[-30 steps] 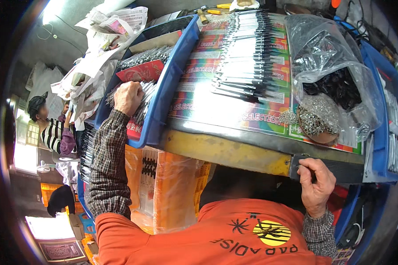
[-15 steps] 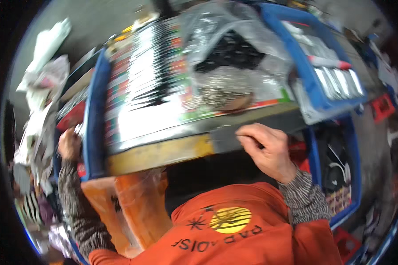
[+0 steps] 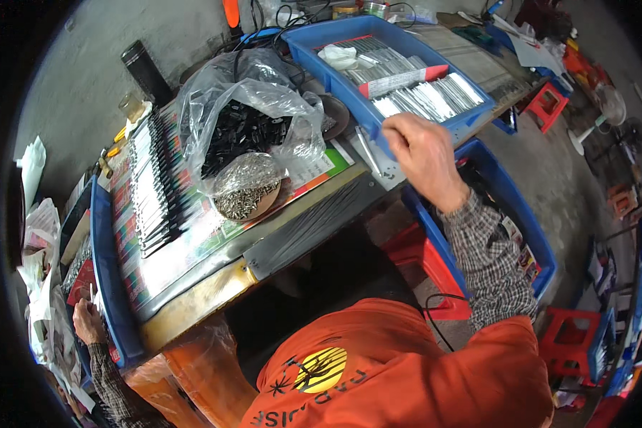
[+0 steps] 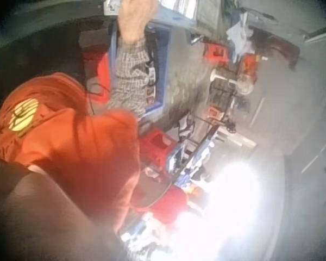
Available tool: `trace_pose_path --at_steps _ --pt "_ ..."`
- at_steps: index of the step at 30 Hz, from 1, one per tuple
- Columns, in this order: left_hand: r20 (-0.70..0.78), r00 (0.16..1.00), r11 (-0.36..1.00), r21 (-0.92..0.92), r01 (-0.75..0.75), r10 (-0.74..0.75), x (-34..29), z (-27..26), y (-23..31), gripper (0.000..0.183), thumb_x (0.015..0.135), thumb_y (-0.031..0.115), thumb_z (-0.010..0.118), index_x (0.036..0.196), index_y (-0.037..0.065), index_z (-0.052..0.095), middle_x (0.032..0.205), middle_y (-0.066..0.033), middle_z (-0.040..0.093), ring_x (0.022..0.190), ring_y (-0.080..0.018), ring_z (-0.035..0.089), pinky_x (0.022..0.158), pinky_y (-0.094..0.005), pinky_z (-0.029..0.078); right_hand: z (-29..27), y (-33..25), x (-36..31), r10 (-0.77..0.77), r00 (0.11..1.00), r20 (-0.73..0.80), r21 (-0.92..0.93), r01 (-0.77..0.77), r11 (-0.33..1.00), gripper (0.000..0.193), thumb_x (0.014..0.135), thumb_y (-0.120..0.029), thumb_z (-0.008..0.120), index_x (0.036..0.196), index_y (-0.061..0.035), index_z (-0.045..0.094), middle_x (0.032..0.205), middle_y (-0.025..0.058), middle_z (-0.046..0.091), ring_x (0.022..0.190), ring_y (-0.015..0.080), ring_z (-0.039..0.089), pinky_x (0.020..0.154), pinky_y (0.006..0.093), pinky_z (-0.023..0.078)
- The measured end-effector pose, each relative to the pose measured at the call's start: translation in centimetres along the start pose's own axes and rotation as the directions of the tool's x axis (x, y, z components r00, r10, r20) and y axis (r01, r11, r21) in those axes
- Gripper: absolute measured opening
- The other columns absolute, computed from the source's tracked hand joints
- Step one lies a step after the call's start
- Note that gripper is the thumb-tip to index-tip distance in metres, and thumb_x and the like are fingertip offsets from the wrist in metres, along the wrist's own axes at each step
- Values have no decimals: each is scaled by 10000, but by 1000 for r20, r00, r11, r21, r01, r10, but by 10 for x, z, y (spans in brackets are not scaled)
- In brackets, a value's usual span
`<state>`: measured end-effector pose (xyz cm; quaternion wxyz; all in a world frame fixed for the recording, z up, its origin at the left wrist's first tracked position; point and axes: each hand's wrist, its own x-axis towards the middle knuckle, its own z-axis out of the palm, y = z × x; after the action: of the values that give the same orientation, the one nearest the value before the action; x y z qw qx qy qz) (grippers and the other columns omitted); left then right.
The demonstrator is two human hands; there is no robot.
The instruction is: The person assembles wiper components by taking metal strips from trays, joining them together, attaching a plastic clip onto each pair by hand, and placing the assembled pieces in a row on the table.
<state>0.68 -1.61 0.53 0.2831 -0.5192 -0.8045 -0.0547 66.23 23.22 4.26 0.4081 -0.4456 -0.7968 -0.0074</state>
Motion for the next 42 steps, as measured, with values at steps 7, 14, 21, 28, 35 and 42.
trace_pose_path --at_steps 7,14,21,28,35,42 --pt "-38 997 998 12 61 -61 9 -29 30 95 849 104 580 859 32 519 829 -138 555 753 -357 578 658 -438 435 -1 56 33 38 994 100 -247 -13 969 140 839 -91 552 912 -23 650 858 144 641 827 334 617 719 417 475" --pt "-202 971 965 -250 78 -130 0 -45 57 198 917 97 580 1088 6 618 944 -131 677 758 -201 645 663 -310 500 21 99 52 45 957 288 -287 42 957 245 854 -137 537 1050 -51 656 921 143 604 897 317 593 795 418 462" --pt "-187 972 906 -420 52 -142 -5 -78 124 173 898 31 593 1062 -15 626 914 -103 668 772 -165 623 698 -285 504 23 100 58 79 932 353 -295 31 955 235 848 -141 550 1044 -65 654 871 132 550 833 286 571 755 396 449" --pt "-154 981 742 -670 -18 -116 -8 -79 173 63 872 -29 610 935 -31 618 821 -58 627 743 -105 575 661 -236 473 19 95 63 94 940 329 -176 -37 984 233 813 -175 608 988 -23 628 735 95 544 675 217 551 653 362 428" --pt "-123 988 670 -742 -30 -93 -14 -83 205 70 852 -37 628 918 -17 614 789 -39 612 679 -88 536 597 -217 436 16 86 63 142 945 295 -71 -126 989 266 753 -135 650 976 5 615 573 55 502 541 167 497 544 337 388" --pt "-20 992 601 -797 60 -125 -26 -81 220 61 840 -55 622 888 -28 596 743 -32 569 645 -67 494 592 -211 423 22 98 58 111 975 190 -114 -90 989 220 740 -117 643 887 46 624 594 100 574 534 180 544 533 334 417"
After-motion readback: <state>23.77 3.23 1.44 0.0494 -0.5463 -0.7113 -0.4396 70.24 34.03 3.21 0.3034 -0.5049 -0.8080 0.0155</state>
